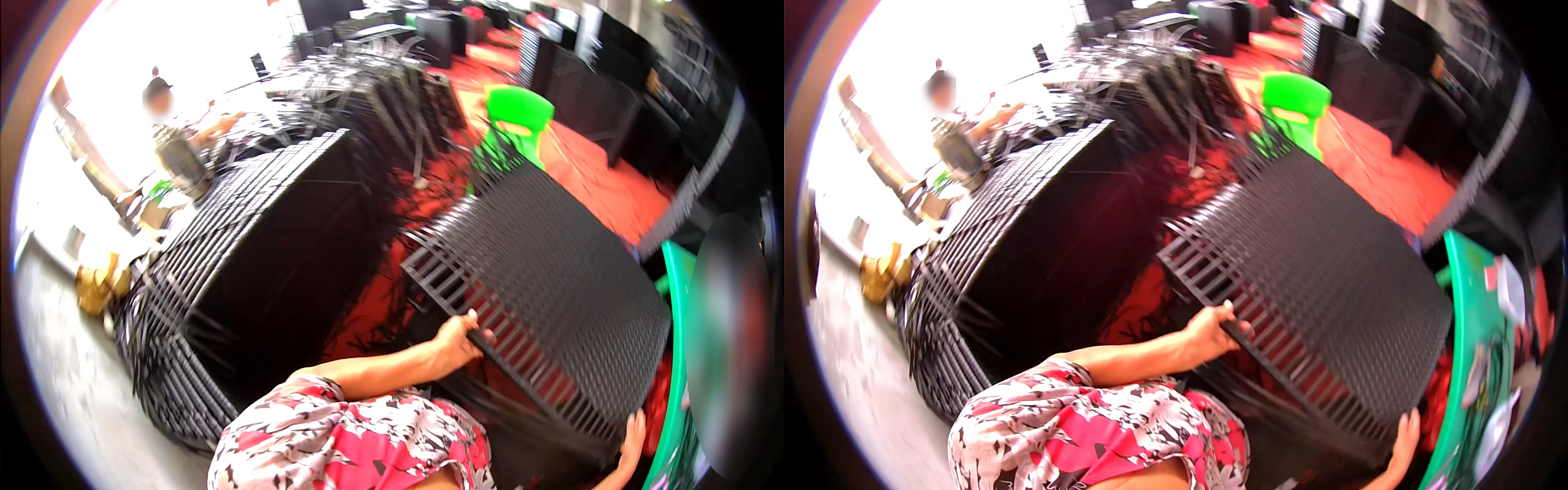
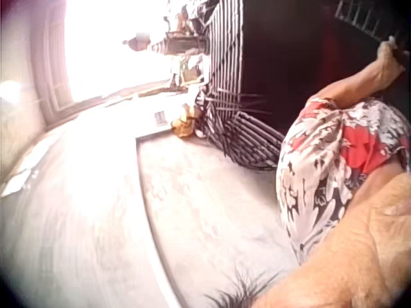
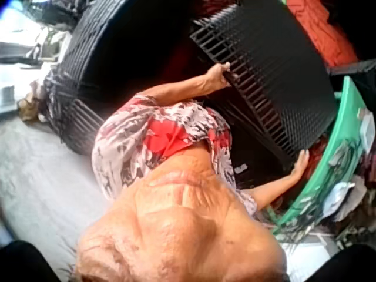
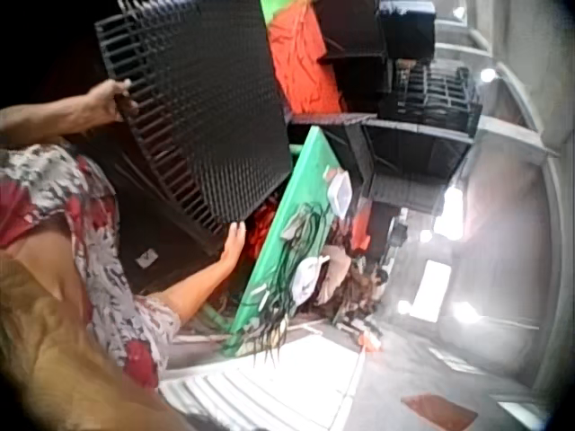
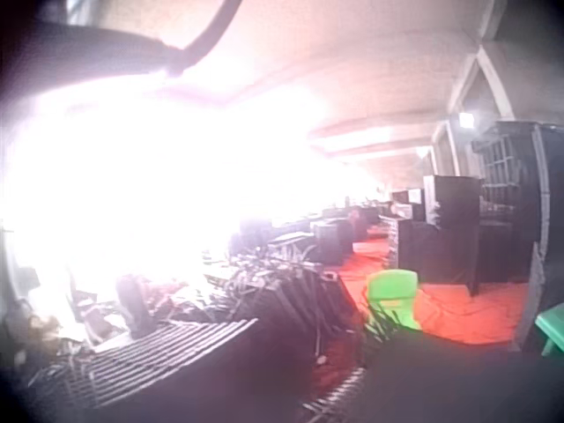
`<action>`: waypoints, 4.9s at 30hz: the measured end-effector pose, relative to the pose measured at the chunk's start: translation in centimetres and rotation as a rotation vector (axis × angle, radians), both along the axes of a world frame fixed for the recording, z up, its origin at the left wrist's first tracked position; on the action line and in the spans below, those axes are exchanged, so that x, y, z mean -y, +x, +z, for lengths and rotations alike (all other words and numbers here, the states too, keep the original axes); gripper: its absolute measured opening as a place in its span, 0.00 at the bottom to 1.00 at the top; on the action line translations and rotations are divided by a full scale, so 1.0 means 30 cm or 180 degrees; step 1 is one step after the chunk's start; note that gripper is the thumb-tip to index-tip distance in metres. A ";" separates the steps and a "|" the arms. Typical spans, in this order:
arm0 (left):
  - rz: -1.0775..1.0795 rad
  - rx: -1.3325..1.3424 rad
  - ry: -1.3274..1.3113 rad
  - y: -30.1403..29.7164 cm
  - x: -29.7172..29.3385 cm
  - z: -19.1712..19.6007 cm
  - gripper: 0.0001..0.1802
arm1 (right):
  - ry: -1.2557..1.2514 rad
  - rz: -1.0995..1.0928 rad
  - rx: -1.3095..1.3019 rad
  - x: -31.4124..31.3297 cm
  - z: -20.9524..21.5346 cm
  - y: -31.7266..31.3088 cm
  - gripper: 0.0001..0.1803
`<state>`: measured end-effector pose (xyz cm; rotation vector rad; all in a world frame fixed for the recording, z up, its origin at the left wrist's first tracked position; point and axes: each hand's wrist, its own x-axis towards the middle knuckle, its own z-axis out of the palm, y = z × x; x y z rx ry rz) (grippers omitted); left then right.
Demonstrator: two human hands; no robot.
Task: The person weaves synthetic rattan strips through a black plastic furniture frame by hand. They repeatedly thread the strips into the pre-existing grid of the frame and pull them tight.
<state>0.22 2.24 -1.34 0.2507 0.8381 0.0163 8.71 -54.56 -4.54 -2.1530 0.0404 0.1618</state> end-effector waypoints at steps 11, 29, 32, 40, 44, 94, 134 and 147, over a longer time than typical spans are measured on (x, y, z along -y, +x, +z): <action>-0.0053 0.0010 0.0488 -0.013 -0.016 0.004 0.14 | 0.2293 -0.1795 -0.0882 -0.239 -0.090 -0.417 0.43; -0.0220 -0.0348 0.1361 0.209 -0.331 -0.065 0.12 | 0.1857 -0.2260 0.0125 -0.552 -0.205 -0.421 0.39; -0.0225 -0.0289 0.1516 0.256 -0.427 -0.124 0.14 | 0.1495 -0.2482 0.0275 -0.673 -0.233 -0.576 0.39; -0.0216 -0.0695 0.1944 0.303 -0.611 -0.365 0.12 | 0.0925 -0.2025 0.0403 -0.835 -0.193 -0.694 0.42; -0.0463 -0.0529 0.1990 0.340 -0.595 -0.346 0.11 | 0.0487 -0.2433 0.0563 -0.918 -0.069 -0.682 0.38; -0.4145 0.3726 0.4484 0.172 0.424 0.231 0.10 | 0.0007 -0.1410 0.1687 -0.878 0.183 -0.580 0.28; -0.4200 0.4239 0.5421 0.131 0.314 0.450 0.08 | -0.2079 -0.0636 0.2177 -0.683 0.874 -0.472 0.13; -0.6023 0.3259 0.3304 0.110 0.204 0.436 0.09 | -0.0773 -0.0558 0.0085 -0.522 0.663 -0.747 0.06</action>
